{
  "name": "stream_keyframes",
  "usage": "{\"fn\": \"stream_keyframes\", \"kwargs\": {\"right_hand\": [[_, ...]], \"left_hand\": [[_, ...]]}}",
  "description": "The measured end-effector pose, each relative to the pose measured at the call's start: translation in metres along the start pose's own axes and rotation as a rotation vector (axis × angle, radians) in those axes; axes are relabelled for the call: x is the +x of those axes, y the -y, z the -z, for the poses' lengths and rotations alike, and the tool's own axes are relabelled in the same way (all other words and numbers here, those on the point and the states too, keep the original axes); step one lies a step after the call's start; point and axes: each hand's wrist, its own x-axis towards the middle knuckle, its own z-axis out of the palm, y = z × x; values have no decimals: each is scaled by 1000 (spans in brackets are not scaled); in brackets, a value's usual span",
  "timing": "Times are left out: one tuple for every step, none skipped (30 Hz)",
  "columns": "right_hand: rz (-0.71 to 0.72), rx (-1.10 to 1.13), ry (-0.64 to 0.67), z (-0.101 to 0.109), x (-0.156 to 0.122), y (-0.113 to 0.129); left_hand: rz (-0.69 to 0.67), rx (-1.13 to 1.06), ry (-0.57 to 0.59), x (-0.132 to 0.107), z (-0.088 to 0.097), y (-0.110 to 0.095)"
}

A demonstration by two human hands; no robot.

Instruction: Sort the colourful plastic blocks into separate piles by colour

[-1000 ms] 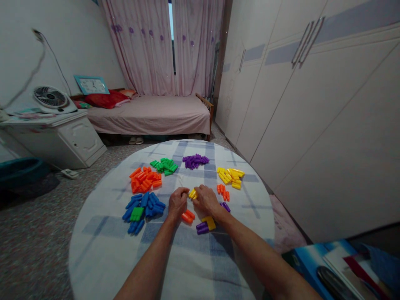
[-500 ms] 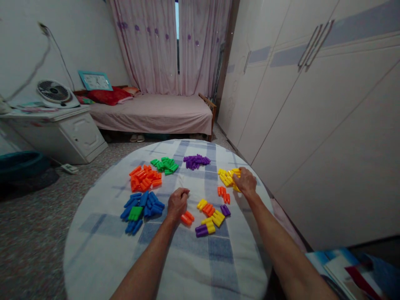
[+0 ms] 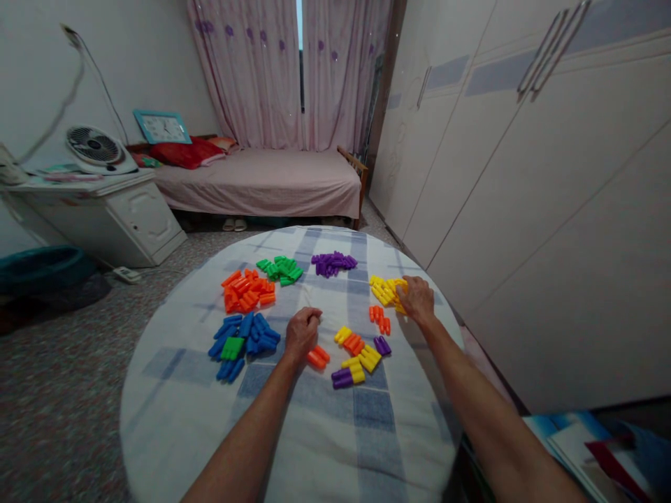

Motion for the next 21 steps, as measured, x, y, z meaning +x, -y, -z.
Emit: {"fn": "stream_keyframes", "kwargs": {"right_hand": [[54, 45, 0, 3, -6, 6], [124, 104, 26, 6, -13, 13], [211, 175, 92, 9, -22, 21], [294, 247, 184, 11, -31, 30], [378, 316, 297, 14, -41, 40], [439, 364, 387, 17, -51, 49], [484, 379, 447, 18, -61, 58], [511, 366, 476, 20, -71, 67], [542, 333, 483, 20, -79, 75], [563, 283, 478, 19, -86, 82], [574, 227, 465, 18, -92, 88], [577, 179, 449, 16, -96, 93], [567, 148, 429, 13, -98, 97], [543, 140, 410, 10, -99, 101], [511, 160, 394, 7, -99, 103], [472, 200, 383, 4, -97, 106], [429, 249, 378, 1, -95, 107], [391, 299, 376, -1, -93, 108], [368, 342, 372, -3, -90, 109], [364, 374, 368, -4, -88, 109], [376, 393, 362, -6, -87, 109]], "left_hand": [[-1, -3, -3, 0, 0, 0], [-2, -6, -6, 0, -1, 1], [-3, -8, -8, 0, -1, 1], [-4, -10, -8, 0, -1, 1], [-6, -9, -7, 0, -1, 1], [-9, -7, -6, 0, -1, 1], [-13, -4, -4, 0, 0, 1], [-17, 1, -3, 0, 0, 1], [-21, 5, -2, 0, 0, 0], [-23, 9, -2, 0, 0, 0], [-24, 11, -2, 0, 0, 0], [-25, 12, -3, 0, 0, 0], [-26, 13, -1, 0, 0, 0], [-28, 12, 1, 0, 0, 0], [-29, 12, 4, 0, 0, 1], [-27, 13, 6, 0, 0, 1], [-24, 15, 9, 1, 0, 1], [-19, 16, 11, 1, 0, 1], [-14, 17, 13, 1, 0, 1], [-11, 16, 13, 1, 0, 1], [-11, 15, 13, 2, 0, 1]]}}
